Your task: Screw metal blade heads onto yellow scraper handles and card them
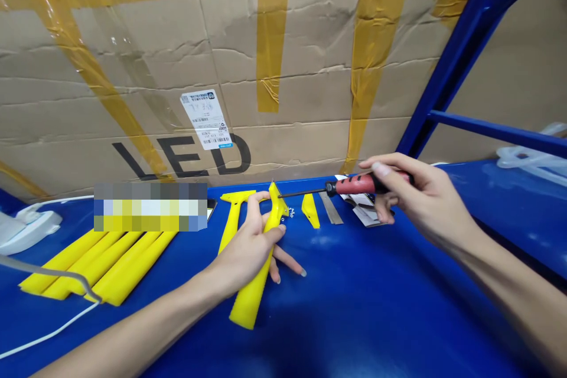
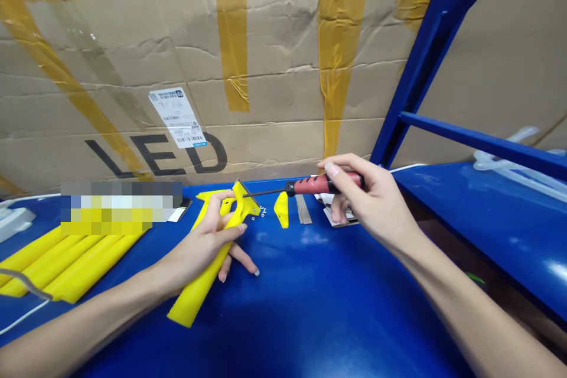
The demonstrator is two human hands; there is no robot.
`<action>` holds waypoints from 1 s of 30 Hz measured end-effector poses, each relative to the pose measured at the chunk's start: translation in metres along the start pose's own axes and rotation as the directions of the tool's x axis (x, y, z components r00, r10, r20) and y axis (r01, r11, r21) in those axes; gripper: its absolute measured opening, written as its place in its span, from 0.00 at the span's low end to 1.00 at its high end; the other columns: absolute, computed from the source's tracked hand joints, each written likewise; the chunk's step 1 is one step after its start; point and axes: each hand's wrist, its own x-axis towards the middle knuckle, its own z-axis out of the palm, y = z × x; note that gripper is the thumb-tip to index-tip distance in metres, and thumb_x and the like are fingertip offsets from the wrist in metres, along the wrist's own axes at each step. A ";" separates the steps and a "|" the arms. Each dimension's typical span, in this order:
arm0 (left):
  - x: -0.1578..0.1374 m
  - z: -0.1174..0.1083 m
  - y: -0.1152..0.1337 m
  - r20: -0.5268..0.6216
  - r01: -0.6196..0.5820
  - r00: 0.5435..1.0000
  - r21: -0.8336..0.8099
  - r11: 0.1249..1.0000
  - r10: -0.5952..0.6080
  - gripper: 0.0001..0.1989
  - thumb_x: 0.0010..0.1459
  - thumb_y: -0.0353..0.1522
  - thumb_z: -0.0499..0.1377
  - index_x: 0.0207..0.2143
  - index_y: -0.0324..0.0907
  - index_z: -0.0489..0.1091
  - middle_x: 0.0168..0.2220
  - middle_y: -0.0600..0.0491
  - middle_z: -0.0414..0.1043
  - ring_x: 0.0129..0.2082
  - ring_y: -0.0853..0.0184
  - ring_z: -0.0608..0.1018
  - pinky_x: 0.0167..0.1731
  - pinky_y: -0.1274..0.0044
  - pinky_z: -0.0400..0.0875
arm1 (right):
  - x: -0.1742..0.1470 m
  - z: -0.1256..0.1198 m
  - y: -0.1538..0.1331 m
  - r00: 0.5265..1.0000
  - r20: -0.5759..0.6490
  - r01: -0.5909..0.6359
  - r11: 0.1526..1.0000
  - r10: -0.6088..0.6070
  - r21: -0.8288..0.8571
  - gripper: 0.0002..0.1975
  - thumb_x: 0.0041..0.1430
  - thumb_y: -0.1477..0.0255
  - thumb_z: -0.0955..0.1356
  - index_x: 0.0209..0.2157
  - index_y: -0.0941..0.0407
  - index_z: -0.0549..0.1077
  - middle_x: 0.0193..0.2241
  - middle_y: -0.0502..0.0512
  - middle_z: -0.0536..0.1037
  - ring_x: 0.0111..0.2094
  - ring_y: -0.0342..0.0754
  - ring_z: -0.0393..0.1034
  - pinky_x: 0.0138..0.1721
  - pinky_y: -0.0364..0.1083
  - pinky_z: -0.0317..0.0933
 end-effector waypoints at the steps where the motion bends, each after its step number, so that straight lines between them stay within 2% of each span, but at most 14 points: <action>1: 0.000 0.000 0.001 0.001 0.004 1.000 0.000 1.000 -0.004 0.25 0.65 0.30 0.53 0.59 0.51 0.44 0.60 0.33 0.59 0.24 0.58 0.84 0.09 0.84 0.67 | 0.000 0.000 -0.001 1.000 -0.007 0.020 1.000 -0.020 -0.013 0.15 0.57 0.63 0.73 0.45 0.51 0.76 0.37 0.54 0.82 0.19 0.43 0.72 0.19 0.45 0.67; 3: -0.001 0.001 0.003 0.000 0.001 1.000 0.006 1.000 -0.001 0.25 0.65 0.30 0.53 0.59 0.50 0.44 0.59 0.34 0.60 0.24 0.59 0.84 0.09 0.84 0.66 | -0.001 0.000 -0.001 0.998 -0.016 0.065 0.998 -0.065 -0.002 0.18 0.53 0.66 0.76 0.47 0.50 0.76 0.45 0.55 0.80 0.22 0.44 0.74 0.22 0.45 0.70; 4: -0.002 0.001 0.004 0.001 -0.004 1.000 0.011 1.000 0.004 0.25 0.66 0.30 0.53 0.59 0.50 0.44 0.59 0.34 0.61 0.24 0.59 0.84 0.09 0.85 0.66 | -0.001 0.000 -0.001 0.998 -0.018 0.062 0.998 -0.062 0.010 0.17 0.54 0.65 0.75 0.46 0.50 0.76 0.45 0.55 0.80 0.21 0.43 0.73 0.20 0.45 0.69; 6: -0.003 0.002 0.006 0.006 -0.006 1.000 0.016 1.000 0.006 0.25 0.66 0.30 0.52 0.60 0.50 0.43 0.57 0.35 0.63 0.24 0.59 0.84 0.09 0.85 0.66 | -0.001 0.000 0.000 0.998 -0.026 0.049 0.999 -0.049 0.003 0.12 0.58 0.64 0.72 0.44 0.51 0.77 0.40 0.53 0.80 0.17 0.40 0.69 0.16 0.43 0.64; 10: -0.005 0.004 0.008 0.009 0.019 1.000 0.023 1.000 -0.019 0.28 0.67 0.30 0.52 0.62 0.51 0.41 0.57 0.36 0.64 0.23 0.62 0.84 0.10 0.85 0.66 | 0.000 0.001 0.002 0.990 -0.047 0.136 0.989 -0.134 0.062 0.18 0.51 0.69 0.77 0.45 0.49 0.75 0.41 0.52 0.80 0.27 0.45 0.75 0.27 0.45 0.70; 13: -0.005 0.004 0.009 0.005 0.037 0.999 0.025 0.999 -0.037 0.30 0.67 0.29 0.51 0.64 0.52 0.38 0.56 0.36 0.65 0.22 0.64 0.83 0.10 0.85 0.65 | 0.000 0.002 0.001 0.996 -0.042 0.084 0.995 -0.082 0.051 0.11 0.57 0.65 0.73 0.41 0.52 0.76 0.33 0.51 0.79 0.18 0.41 0.69 0.19 0.43 0.63; 14: -0.005 0.004 0.009 0.002 0.039 0.999 0.028 0.999 -0.039 0.31 0.67 0.29 0.51 0.65 0.52 0.37 0.56 0.36 0.65 0.22 0.64 0.84 0.10 0.85 0.65 | 0.000 0.003 0.000 0.996 -0.042 0.086 0.996 -0.084 0.031 0.12 0.56 0.66 0.74 0.42 0.52 0.76 0.34 0.51 0.80 0.18 0.40 0.69 0.19 0.43 0.63; 17: -0.006 0.004 0.011 -0.008 0.037 0.999 0.044 0.998 -0.037 0.33 0.68 0.30 0.51 0.66 0.52 0.35 0.56 0.35 0.66 0.24 0.63 0.84 0.10 0.85 0.64 | -0.001 0.003 -0.002 0.993 -0.032 0.118 0.991 -0.116 0.063 0.17 0.52 0.68 0.76 0.45 0.50 0.75 0.43 0.53 0.80 0.25 0.44 0.75 0.24 0.45 0.70; 20: -0.007 0.003 0.013 -0.016 0.060 0.998 0.059 0.996 -0.059 0.35 0.68 0.32 0.52 0.67 0.52 0.33 0.57 0.34 0.66 0.23 0.65 0.84 0.11 0.85 0.64 | -0.001 0.002 -0.002 0.997 -0.044 0.069 0.997 -0.067 0.031 0.10 0.61 0.62 0.71 0.42 0.51 0.76 0.38 0.53 0.82 0.15 0.40 0.67 0.14 0.43 0.62; 21: -0.007 0.002 0.013 -0.021 0.064 0.998 0.066 0.996 -0.063 0.35 0.68 0.32 0.52 0.68 0.52 0.32 0.56 0.34 0.66 0.23 0.65 0.83 0.11 0.85 0.64 | -0.001 0.001 -0.002 0.995 -0.048 0.084 0.996 -0.083 0.015 0.10 0.60 0.63 0.71 0.43 0.51 0.76 0.38 0.53 0.82 0.16 0.41 0.68 0.15 0.43 0.62; 24: -0.006 0.001 0.012 -0.024 0.057 0.998 0.095 0.994 -0.055 0.37 0.68 0.34 0.53 0.68 0.52 0.30 0.56 0.32 0.66 0.22 0.65 0.83 0.11 0.84 0.64 | -0.001 0.001 -0.002 0.989 -0.030 0.149 0.987 -0.147 0.058 0.20 0.52 0.69 0.76 0.47 0.47 0.74 0.47 0.53 0.80 0.28 0.45 0.77 0.27 0.45 0.72; 27: -0.006 0.001 0.011 -0.016 0.053 0.999 0.105 0.993 -0.051 0.37 0.67 0.34 0.52 0.68 0.52 0.31 0.57 0.31 0.64 0.23 0.63 0.84 0.11 0.84 0.64 | -0.001 0.002 -0.002 0.994 -0.031 0.107 0.992 -0.105 0.067 0.10 0.59 0.66 0.72 0.43 0.50 0.74 0.43 0.54 0.81 0.17 0.40 0.68 0.17 0.44 0.64; 28: -0.006 0.001 0.011 -0.015 0.057 0.998 0.105 0.993 -0.055 0.36 0.67 0.34 0.52 0.68 0.52 0.31 0.58 0.30 0.64 0.23 0.63 0.83 0.11 0.84 0.64 | -0.002 0.002 -0.002 0.994 -0.031 0.108 0.992 -0.106 0.058 0.09 0.60 0.67 0.72 0.42 0.50 0.75 0.42 0.53 0.81 0.16 0.40 0.67 0.16 0.44 0.63; 30: -0.006 0.002 0.012 -0.017 0.072 0.997 0.103 0.992 -0.071 0.36 0.68 0.34 0.52 0.68 0.52 0.31 0.57 0.31 0.64 0.21 0.67 0.82 0.12 0.84 0.64 | -0.002 0.002 -0.002 0.989 -0.021 0.146 0.988 -0.145 0.059 0.14 0.57 0.69 0.74 0.45 0.49 0.74 0.43 0.53 0.81 0.22 0.44 0.73 0.22 0.45 0.68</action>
